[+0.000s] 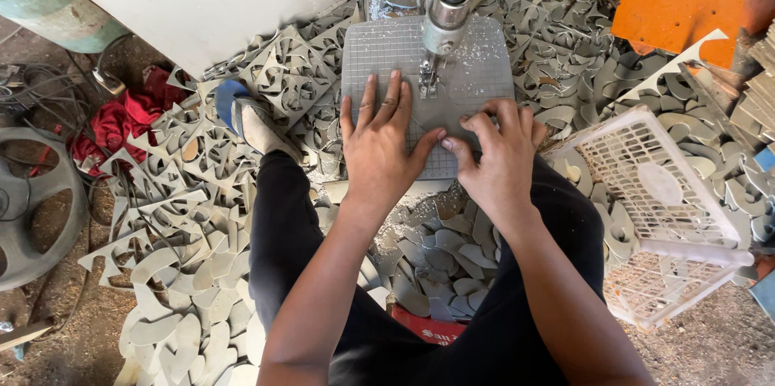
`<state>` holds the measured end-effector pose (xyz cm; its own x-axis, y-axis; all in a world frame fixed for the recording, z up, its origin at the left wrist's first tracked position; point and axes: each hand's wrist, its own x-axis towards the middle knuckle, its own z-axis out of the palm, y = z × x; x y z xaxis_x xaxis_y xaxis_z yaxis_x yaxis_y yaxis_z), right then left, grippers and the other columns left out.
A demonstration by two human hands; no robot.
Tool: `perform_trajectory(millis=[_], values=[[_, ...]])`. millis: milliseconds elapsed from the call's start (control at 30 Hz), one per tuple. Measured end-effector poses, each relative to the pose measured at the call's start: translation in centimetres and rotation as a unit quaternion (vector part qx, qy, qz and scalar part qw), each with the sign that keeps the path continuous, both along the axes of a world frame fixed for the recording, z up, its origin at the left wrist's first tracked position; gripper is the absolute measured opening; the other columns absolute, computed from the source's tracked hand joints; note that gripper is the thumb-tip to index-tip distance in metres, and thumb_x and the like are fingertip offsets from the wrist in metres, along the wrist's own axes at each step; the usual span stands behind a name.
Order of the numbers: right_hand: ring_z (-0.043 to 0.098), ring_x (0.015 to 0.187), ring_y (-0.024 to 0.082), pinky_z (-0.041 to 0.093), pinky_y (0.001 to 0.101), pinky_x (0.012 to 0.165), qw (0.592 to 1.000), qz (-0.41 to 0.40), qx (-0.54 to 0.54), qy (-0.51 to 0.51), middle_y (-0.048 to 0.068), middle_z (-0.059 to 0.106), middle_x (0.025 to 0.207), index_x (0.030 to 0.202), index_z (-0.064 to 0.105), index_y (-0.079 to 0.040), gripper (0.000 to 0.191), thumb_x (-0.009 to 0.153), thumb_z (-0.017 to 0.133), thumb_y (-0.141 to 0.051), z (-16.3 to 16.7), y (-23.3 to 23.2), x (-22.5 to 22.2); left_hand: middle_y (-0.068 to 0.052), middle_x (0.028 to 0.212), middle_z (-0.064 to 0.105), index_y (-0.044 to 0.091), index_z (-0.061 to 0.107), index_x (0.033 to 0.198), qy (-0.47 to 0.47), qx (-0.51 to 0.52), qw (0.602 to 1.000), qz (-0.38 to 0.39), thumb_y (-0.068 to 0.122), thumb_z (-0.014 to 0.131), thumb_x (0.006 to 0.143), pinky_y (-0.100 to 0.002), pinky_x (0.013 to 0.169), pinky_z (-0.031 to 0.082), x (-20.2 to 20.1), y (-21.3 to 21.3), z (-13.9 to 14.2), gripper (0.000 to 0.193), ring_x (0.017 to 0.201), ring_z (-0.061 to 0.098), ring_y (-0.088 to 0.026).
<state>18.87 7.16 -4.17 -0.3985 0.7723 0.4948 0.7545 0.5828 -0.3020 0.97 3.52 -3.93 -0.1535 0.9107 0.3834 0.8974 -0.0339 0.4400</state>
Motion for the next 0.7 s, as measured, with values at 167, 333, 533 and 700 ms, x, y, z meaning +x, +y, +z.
perform_trajectory(millis=[167, 333, 533, 700], values=[[0.051, 0.111, 0.031, 0.033, 0.0482, 0.094, 1.000, -0.003, -0.004, -0.007, 0.009, 0.057, 0.116, 0.100, 0.070, -0.011, 0.031, 0.081, 0.089, -0.027, 0.2, 0.1, -0.2, -0.015, 0.154, 0.051, -0.002, 0.057, 0.142, 0.001, -0.008, 1.000, -0.002, 0.052, 0.071, 0.090, -0.065, 0.120, 0.020, -0.1, 0.3, 0.0, 0.077, 0.147, 0.040, -0.041], [0.052, 0.109, 0.032, 0.037, 0.0491, 0.094, 1.000, -0.006, -0.008, -0.010, 0.009, 0.057, 0.113, 0.100, 0.070, -0.010, 0.031, 0.082, 0.089, -0.027, 0.5, -0.1, -0.6, -0.016, 0.157, 0.048, -0.003, 0.054, 0.145, 0.007, -0.013, 1.000, -0.016, 0.051, 0.070, 0.092, -0.063, 0.122, 0.020, -0.4, 0.5, -0.1, 0.077, 0.149, 0.038, -0.041], [0.054, 0.106, 0.033, 0.041, 0.0497, 0.091, 1.000, 0.006, -0.018, -0.005, 0.011, 0.055, 0.109, 0.098, 0.067, -0.008, 0.032, 0.082, 0.088, -0.025, 0.9, 0.1, -1.1, -0.015, 0.159, 0.045, -0.002, 0.052, 0.147, 0.014, -0.026, 0.999, -0.029, 0.050, 0.068, 0.093, -0.063, 0.120, 0.018, -0.8, 0.9, -0.1, 0.077, 0.150, 0.036, -0.039], [0.054, 0.105, 0.034, 0.041, 0.0498, 0.090, 1.000, 0.003, -0.022, -0.007, 0.012, 0.055, 0.108, 0.097, 0.066, -0.007, 0.032, 0.083, 0.087, -0.026, 1.1, 0.1, -1.4, -0.015, 0.161, 0.042, -0.001, 0.048, 0.150, 0.018, -0.047, 0.998, -0.040, 0.050, 0.065, 0.094, -0.062, 0.122, 0.018, -1.2, 1.1, 0.1, 0.077, 0.151, 0.033, -0.037]])
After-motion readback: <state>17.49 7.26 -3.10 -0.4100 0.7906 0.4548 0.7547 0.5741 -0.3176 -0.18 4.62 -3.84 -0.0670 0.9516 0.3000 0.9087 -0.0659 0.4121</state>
